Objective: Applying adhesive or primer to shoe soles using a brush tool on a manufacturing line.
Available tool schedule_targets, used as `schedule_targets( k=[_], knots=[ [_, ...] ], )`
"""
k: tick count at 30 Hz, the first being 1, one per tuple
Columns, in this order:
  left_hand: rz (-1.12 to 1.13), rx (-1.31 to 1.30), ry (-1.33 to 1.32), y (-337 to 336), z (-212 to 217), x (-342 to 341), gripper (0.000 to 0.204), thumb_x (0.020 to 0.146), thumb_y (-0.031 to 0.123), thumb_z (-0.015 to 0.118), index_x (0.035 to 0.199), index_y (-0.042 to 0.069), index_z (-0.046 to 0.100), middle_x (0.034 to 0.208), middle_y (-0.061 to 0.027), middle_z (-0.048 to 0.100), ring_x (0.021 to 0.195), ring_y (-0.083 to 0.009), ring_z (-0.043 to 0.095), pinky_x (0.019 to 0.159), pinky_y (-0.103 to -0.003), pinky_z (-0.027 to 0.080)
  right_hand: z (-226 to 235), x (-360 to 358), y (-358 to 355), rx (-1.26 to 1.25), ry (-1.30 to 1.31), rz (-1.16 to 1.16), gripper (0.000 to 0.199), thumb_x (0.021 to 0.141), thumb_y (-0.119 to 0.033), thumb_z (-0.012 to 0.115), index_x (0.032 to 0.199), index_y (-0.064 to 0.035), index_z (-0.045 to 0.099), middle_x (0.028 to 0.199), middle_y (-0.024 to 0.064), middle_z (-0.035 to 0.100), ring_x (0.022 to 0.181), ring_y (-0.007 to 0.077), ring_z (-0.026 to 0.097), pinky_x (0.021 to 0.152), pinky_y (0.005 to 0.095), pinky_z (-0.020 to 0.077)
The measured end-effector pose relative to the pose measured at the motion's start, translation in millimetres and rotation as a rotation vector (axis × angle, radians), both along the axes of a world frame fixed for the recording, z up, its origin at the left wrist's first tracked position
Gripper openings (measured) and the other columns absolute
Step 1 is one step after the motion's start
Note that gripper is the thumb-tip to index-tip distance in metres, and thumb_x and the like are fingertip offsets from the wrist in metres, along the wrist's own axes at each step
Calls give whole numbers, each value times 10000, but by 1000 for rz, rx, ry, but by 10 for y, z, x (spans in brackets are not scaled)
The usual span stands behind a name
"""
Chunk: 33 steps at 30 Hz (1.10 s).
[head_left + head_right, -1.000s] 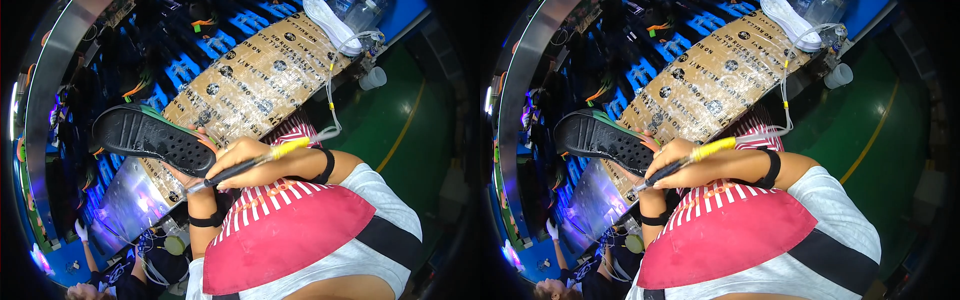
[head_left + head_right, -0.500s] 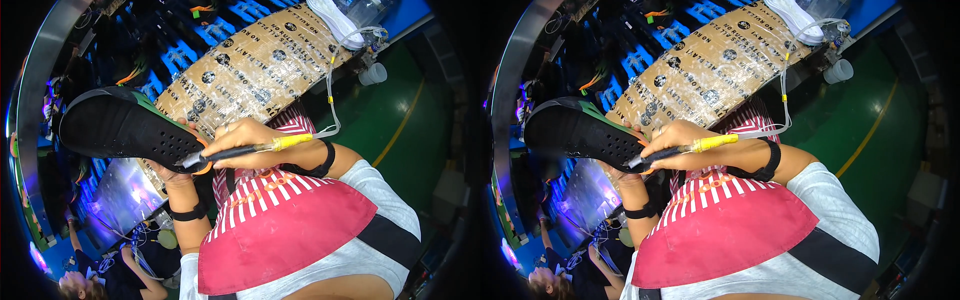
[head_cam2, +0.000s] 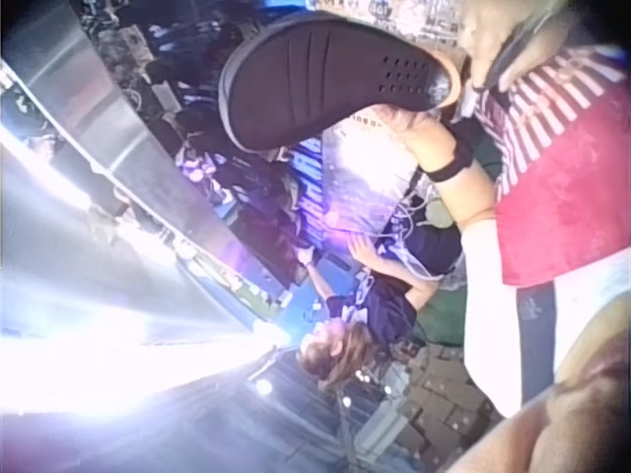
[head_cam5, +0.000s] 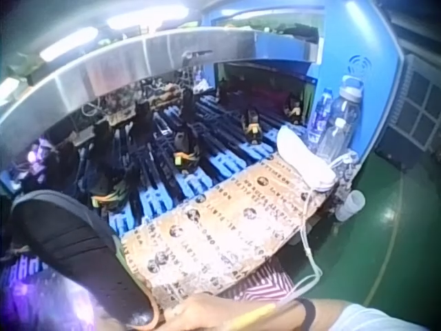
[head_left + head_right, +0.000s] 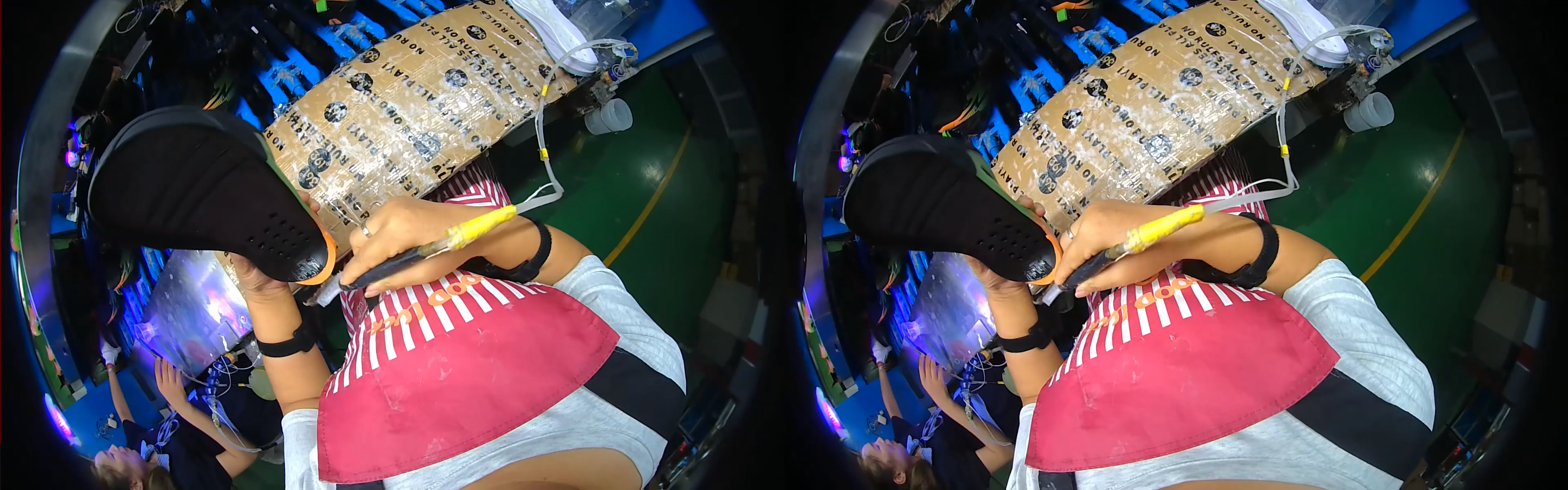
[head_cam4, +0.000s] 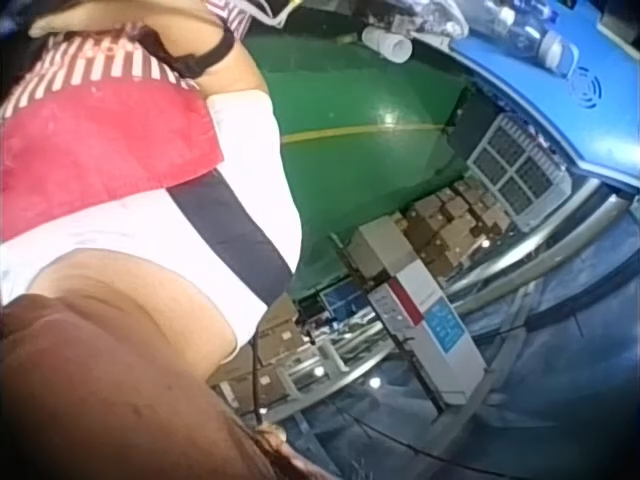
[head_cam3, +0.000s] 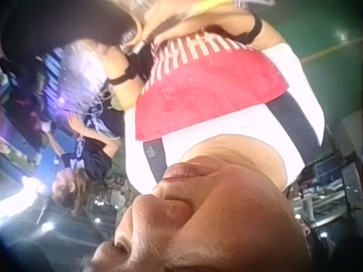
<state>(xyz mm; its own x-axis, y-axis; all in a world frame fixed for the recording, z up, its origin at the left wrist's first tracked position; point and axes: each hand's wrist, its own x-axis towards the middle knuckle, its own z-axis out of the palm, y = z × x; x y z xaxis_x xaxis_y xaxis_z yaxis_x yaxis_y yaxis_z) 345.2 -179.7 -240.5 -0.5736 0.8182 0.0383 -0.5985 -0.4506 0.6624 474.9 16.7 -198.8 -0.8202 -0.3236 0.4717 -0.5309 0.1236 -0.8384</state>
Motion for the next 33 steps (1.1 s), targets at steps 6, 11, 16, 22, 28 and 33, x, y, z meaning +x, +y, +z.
schedule_targets(
  k=[6, 11, 16, 22, 28, 33],
  knots=[
    [72, -284, 53, -92, -105, -102, 928, 645, 539, 695, 1284, -36, 346, 1163, -253, 498, 1057, -405, 507, 882, -459, 453, -83, -5, -55, 148, 20, -174, 229, 720, -172, 675, 942, -121, 654, 663, 100, 550, 615, 285, 556, 555, 356, 433],
    [-18, -260, 21, -80, 97, -124, 718, 720, 346, 704, 1233, -66, 416, 1200, -156, 519, 1077, -253, 532, 940, -351, 417, -6, -1, 71, 137, -14, 72, 232, 714, -166, 676, 936, -99, 656, 702, 113, 580, 633, 291, 568, 578, 362, 456],
    [-67, -391, 129, -28, 203, -140, 532, 844, 307, 547, 1200, -77, 449, 1152, -161, 547, 1031, -222, 556, 897, -327, 434, -76, -37, 18, 56, 74, -102, 263, 715, -89, 687, 973, -78, 636, 687, 73, 564, 641, 227, 585, 554, 318, 449],
    [-152, -573, 162, 33, 339, -142, 377, 881, 236, 503, 1096, -72, 535, 1011, -126, 611, 877, -162, 598, 790, -266, 467, -14, -33, 75, 294, 55, 29, 206, 721, -125, 649, 926, -104, 648, 763, 110, 601, 679, 304, 587, 591, 356, 465],
    [-222, -679, 182, 111, 363, -156, 369, 895, 277, 501, 1042, -54, 573, 924, -108, 635, 772, -139, 609, 705, -251, 488, -94, -39, -10, 276, 152, -109, 207, 717, -112, 664, 922, -95, 635, 688, 73, 540, 609, 256, 572, 535, 339, 440],
    [-299, -744, 230, 113, 433, -149, 395, 896, 318, 503, 1026, -47, 584, 892, -103, 637, 746, -128, 605, 685, -242, 486, -76, -17, 26, 339, 151, 9, 246, 710, -130, 668, 953, -108, 628, 665, 59, 518, 607, 241, 562, 532, 338, 435]
  ],
)
